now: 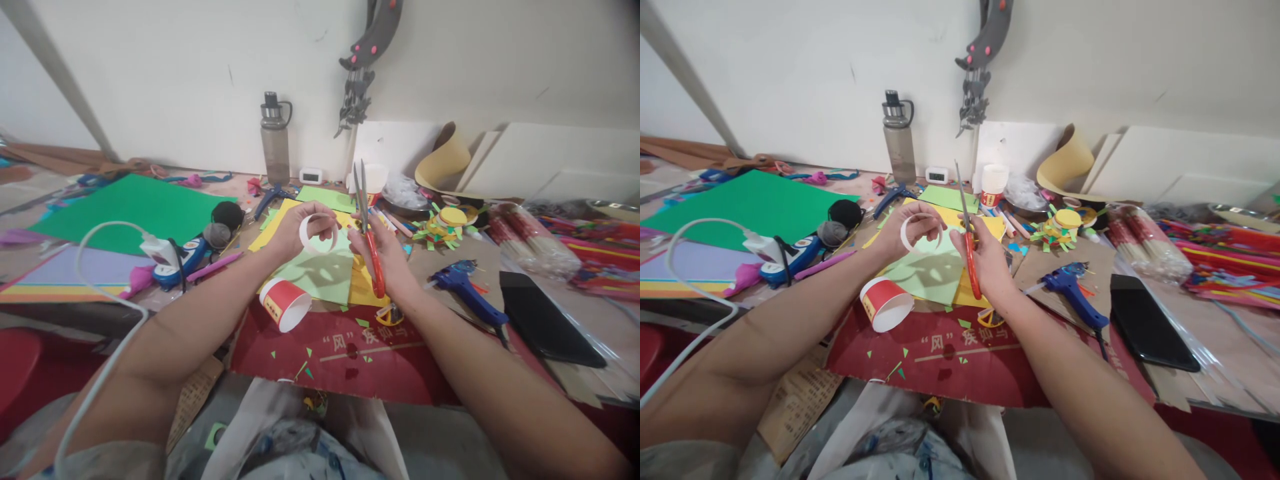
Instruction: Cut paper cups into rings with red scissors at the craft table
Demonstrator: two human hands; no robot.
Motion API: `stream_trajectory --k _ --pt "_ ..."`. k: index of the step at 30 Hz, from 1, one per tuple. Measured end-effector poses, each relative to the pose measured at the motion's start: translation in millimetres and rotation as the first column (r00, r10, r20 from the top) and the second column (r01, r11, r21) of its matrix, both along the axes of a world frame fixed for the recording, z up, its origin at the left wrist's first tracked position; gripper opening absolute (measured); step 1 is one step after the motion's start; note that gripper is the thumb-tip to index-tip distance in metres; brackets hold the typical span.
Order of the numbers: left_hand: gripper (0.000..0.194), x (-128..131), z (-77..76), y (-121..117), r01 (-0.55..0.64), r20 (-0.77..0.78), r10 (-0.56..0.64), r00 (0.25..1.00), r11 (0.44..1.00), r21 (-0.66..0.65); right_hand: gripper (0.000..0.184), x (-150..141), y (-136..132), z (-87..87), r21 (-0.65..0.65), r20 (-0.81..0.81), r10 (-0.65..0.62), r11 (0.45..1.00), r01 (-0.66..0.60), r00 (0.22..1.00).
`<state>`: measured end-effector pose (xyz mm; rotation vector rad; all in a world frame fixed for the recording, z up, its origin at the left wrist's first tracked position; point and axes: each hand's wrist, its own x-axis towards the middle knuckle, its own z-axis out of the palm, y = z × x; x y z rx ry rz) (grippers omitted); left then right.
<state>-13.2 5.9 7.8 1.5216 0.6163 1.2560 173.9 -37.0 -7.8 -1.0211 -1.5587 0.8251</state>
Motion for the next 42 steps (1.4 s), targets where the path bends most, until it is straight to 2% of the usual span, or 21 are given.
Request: stream_trajectory --k 6,15,17,19,22,24,27,30,35,38,42 --pt "0.037 4 -3.3 -4 0.033 -0.026 -0.035 0.999 0.998 -0.056 0.054 -1 -5 4.4 -0.036 0.063 0.013 0.999 -0.011 0.998" --pt "0.043 11 -11.3 -3 0.024 -0.063 -0.032 0.997 0.992 -0.127 0.045 -6 -13 18.7 -0.209 0.035 -0.007 0.978 0.014 0.999" --pt "0.043 10 -13.2 -2 -0.023 -0.057 0.02 0.998 0.998 -0.052 0.044 -6 -12 19.6 -0.237 0.006 0.002 0.972 0.0 1.0" --pt "0.039 9 -13.3 -2 -0.104 -0.079 0.111 0.991 0.99 0.094 0.042 -6 -10 18.6 -0.245 -0.017 -0.003 0.97 -0.001 1.0" --pt "0.029 6 -9.1 -6 -0.183 -0.123 0.234 0.965 0.927 0.327 0.038 -6 -8 16.0 -0.236 -0.023 -0.027 0.972 0.02 0.999" --pt "0.029 6 -5.1 -9 -0.194 -0.114 0.25 0.961 0.912 0.362 0.037 -6 -8 14.9 -0.227 -0.019 -0.019 0.974 0.014 1.0" --pt "0.035 5 -1.1 -8 -0.201 -0.048 0.213 0.976 0.961 0.192 0.037 -4 -10 13.8 -0.18 0.0 0.027 0.983 -0.027 1.0" --pt "0.038 3 0.0 -2 -0.15 0.049 0.15 0.988 0.989 0.005 0.036 -2 -9 10.9 -0.061 0.068 0.031 0.998 -0.027 0.997" --pt "0.042 -3 2.4 6 -0.023 0.184 0.038 0.982 0.997 -0.079 0.035 2 -1 2.8 0.097 0.301 -0.083 0.994 0.056 0.95" --pt "0.041 -2 5.3 5 -0.006 0.22 0.032 0.975 0.993 -0.119 0.033 5 3 -0.8 0.184 0.452 -0.132 0.982 0.053 0.882" --pt "0.042 -1 7.0 5 -0.012 0.24 0.051 0.969 0.987 -0.159 0.028 7 3 -3.6 0.263 0.54 -0.149 0.965 0.002 0.829"
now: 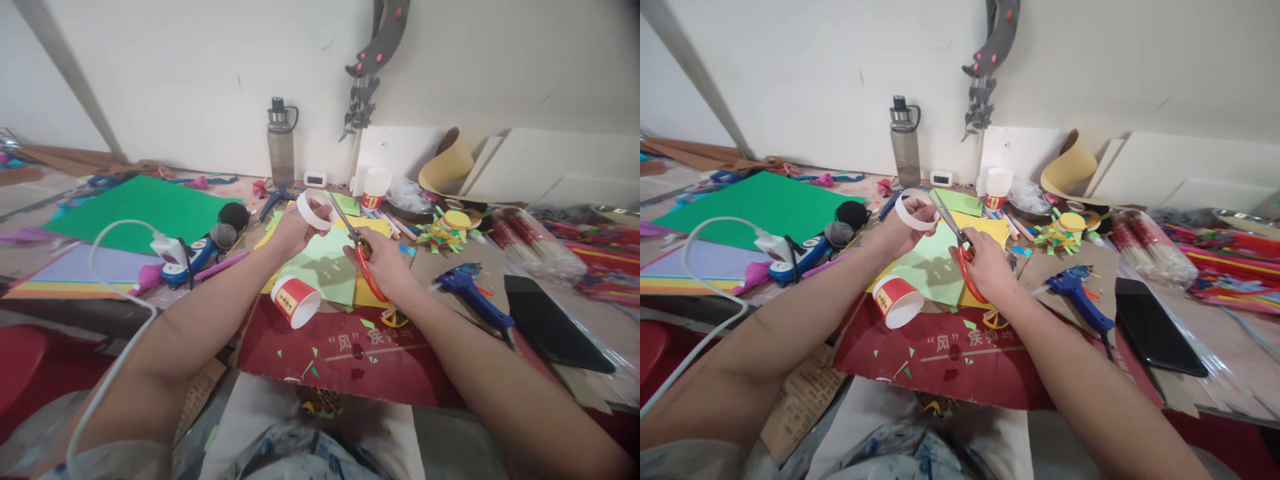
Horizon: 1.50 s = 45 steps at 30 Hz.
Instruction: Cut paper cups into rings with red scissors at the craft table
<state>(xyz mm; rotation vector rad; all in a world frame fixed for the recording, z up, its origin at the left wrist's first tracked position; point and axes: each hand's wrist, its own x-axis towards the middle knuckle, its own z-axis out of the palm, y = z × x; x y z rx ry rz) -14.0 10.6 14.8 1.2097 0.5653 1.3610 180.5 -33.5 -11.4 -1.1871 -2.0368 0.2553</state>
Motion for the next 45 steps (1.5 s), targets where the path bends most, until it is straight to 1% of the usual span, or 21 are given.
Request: stream_trajectory --k 3,7,13,18,21,25,29,34,39,42,45 --pt "0.043 -1 -1.5 1 0.028 -0.017 -0.028 0.999 0.999 0.021 0.029 1 0 -1.9 0.03 0.025 0.002 1.0 -0.002 1.0" --pt "0.043 -3 -4.6 2 0.052 -0.093 -0.046 0.995 0.997 0.062 0.028 3 2 -3.6 0.041 0.054 -0.018 0.999 0.016 0.998" --pt "0.042 -4 -4.4 1 0.067 -0.16 -0.059 0.985 0.997 0.047 0.027 5 3 -0.9 0.021 0.084 -0.023 1.0 0.021 0.996" --pt "0.042 -4 0.5 0 -0.009 -0.121 0.018 0.992 0.997 0.076 0.027 4 1 2.1 0.017 0.093 -0.03 0.999 0.029 0.995" --pt "0.047 -4 3.0 -2 -0.036 -0.138 0.048 0.989 0.995 0.09 0.027 4 1 1.7 0.028 0.104 -0.039 0.999 0.037 0.994" --pt "0.049 -3 4.6 -4 -0.047 -0.152 0.055 0.987 0.997 0.057 0.029 3 0 1.1 0.035 0.131 -0.061 0.998 0.057 0.989" --pt "0.045 -2 4.5 -4 -0.045 -0.13 0.048 0.99 0.999 0.027 0.029 3 -1 0.8 0.048 0.15 -0.083 0.996 0.077 0.985" --pt "0.048 -3 4.8 -3 -0.006 -0.112 0.01 0.994 0.999 0.042 0.03 3 -2 0.4 0.073 0.166 -0.104 0.993 0.093 0.981" --pt "0.052 -5 4.5 -1 0.036 -0.124 -0.029 0.992 0.998 0.052 0.028 2 -3 3.4 0.055 0.186 -0.103 0.994 0.095 0.977" --pt "0.052 -6 4.6 -1 0.021 -0.137 -0.012 0.99 0.998 0.06 0.027 2 -4 5.0 0.037 0.193 -0.101 0.995 0.095 0.976" --pt "0.052 -6 6.3 -2 -0.043 -0.13 0.056 0.99 0.994 0.098 0.027 2 -3 4.7 0.024 0.191 -0.093 0.996 0.09 0.977"
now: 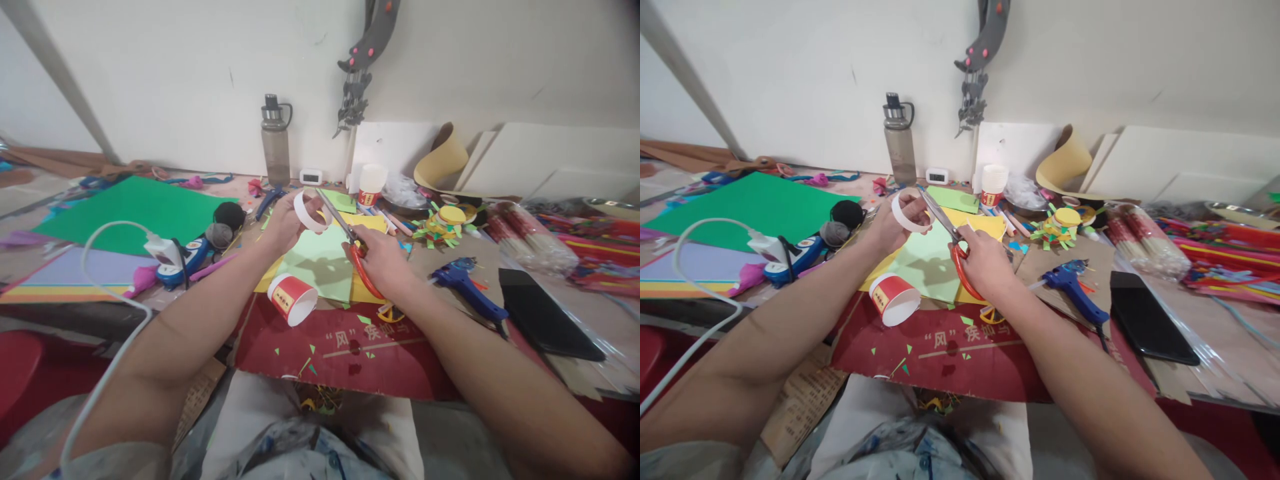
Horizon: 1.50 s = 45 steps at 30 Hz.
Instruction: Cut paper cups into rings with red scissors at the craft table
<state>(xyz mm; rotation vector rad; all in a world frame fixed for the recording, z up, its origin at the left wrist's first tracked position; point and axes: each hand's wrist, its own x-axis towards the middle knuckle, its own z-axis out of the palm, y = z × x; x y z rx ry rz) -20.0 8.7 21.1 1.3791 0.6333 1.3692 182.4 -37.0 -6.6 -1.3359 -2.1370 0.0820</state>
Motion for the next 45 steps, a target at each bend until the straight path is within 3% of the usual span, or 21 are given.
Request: stream_trajectory --k 5,13,29,38,45 --pt "0.053 -1 3.3 0 -0.068 0.025 0.067 0.997 0.996 0.05 0.029 0 0 -1.9 0.036 0.02 -0.015 0.999 0.014 1.0" --pt "0.045 0 -3.6 -1 0.006 -0.016 -0.005 1.0 0.998 0.058 0.032 -1 -3 -2.0 0.067 0.04 -0.047 0.997 0.044 0.998" --pt "0.05 -1 1.6 -1 0.085 -0.002 -0.085 0.996 0.996 0.014 0.035 -2 -5 3.4 0.049 0.103 -0.072 0.997 0.067 0.992" --pt "0.04 -2 6.3 -1 -0.126 0.055 0.123 0.991 0.99 0.059 0.033 -2 -4 0.5 0.063 0.078 -0.063 0.996 0.058 0.995" --pt "0.049 0 -3.1 -1 0.002 0.023 -0.004 1.0 0.997 0.081 0.032 -2 -5 -1.0 0.081 0.059 -0.072 0.994 0.067 0.996"
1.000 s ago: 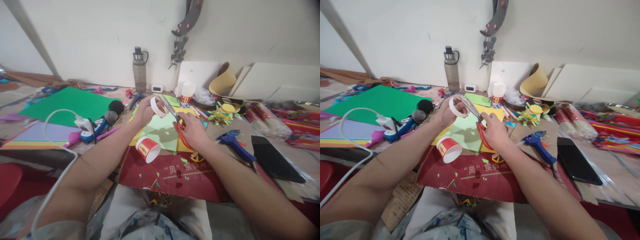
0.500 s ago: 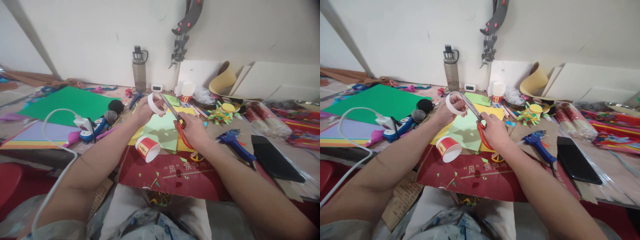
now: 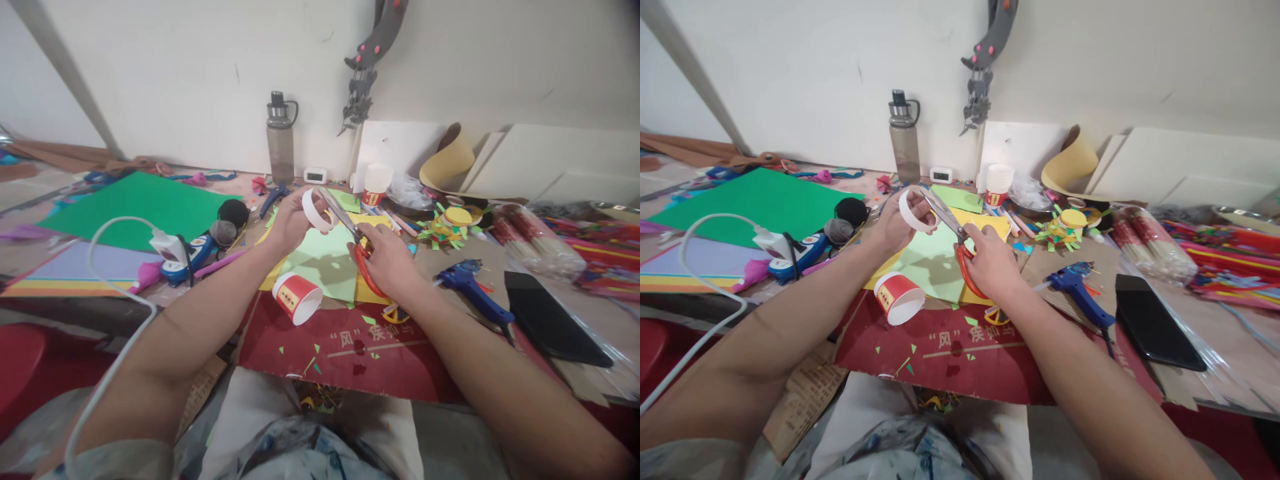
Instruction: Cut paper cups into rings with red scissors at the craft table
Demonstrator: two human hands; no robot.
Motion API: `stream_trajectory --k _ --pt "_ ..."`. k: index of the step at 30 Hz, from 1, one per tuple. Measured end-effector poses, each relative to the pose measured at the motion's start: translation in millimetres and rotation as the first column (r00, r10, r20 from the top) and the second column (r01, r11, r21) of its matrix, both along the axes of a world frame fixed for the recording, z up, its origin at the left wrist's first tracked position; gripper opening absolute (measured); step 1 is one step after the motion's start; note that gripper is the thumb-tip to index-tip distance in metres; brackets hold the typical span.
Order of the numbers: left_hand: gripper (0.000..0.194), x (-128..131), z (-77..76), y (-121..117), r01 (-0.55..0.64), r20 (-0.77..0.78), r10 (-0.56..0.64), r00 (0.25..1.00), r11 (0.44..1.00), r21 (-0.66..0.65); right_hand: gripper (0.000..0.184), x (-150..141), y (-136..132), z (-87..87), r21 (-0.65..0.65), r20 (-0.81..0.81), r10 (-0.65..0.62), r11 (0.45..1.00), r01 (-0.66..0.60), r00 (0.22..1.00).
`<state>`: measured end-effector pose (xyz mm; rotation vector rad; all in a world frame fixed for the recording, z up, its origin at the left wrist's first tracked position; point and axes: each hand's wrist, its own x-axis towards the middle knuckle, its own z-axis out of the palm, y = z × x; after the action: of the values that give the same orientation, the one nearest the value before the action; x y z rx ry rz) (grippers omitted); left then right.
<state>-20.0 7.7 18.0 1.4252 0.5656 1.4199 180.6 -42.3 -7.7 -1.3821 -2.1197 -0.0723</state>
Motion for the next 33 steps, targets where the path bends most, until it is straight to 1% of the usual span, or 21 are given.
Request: stream_trajectory --k 3,7,17,21,23,27,28,31,33 --pt "0.052 2 0.2 -2 0.008 -0.012 -0.008 1.0 0.999 -0.031 0.032 0 1 -1.0 0.005 0.013 -0.013 1.0 0.013 1.0" --pt "0.053 3 3.2 -3 0.026 -0.001 -0.026 1.0 0.999 -0.028 0.032 0 1 -1.0 0.002 0.031 -0.025 1.0 0.025 0.999" --pt "0.047 3 0.9 -1 0.041 0.022 -0.039 0.999 0.996 -0.08 0.032 -1 0 1.3 0.006 0.057 -0.056 0.998 0.055 0.997" --pt "0.044 3 3.2 -3 0.048 0.015 -0.046 0.999 0.994 -0.096 0.033 -1 -1 2.9 -0.018 0.076 -0.066 0.998 0.068 0.995" --pt "0.043 2 6.5 -4 0.022 0.022 -0.02 1.0 0.995 -0.101 0.034 -1 -1 3.7 -0.025 0.076 -0.068 0.997 0.07 0.995" --pt "0.04 0 12.6 -5 -0.123 0.075 0.128 0.989 0.99 -0.074 0.034 -1 -1 4.2 -0.017 0.063 -0.052 0.998 0.053 0.997" --pt "0.039 -1 13.0 -5 -0.141 0.073 0.146 0.987 0.988 -0.064 0.033 -1 -1 4.2 -0.015 0.061 -0.049 0.999 0.05 0.997" --pt "0.037 -2 10.5 -3 -0.155 0.043 0.157 0.987 0.987 -0.049 0.032 -2 -2 4.1 -0.02 0.058 -0.055 0.998 0.056 0.997" --pt "0.038 -2 7.3 -1 -0.143 0.032 0.144 0.989 0.989 -0.039 0.032 -2 -2 3.9 -0.023 0.06 -0.065 0.998 0.067 0.996"
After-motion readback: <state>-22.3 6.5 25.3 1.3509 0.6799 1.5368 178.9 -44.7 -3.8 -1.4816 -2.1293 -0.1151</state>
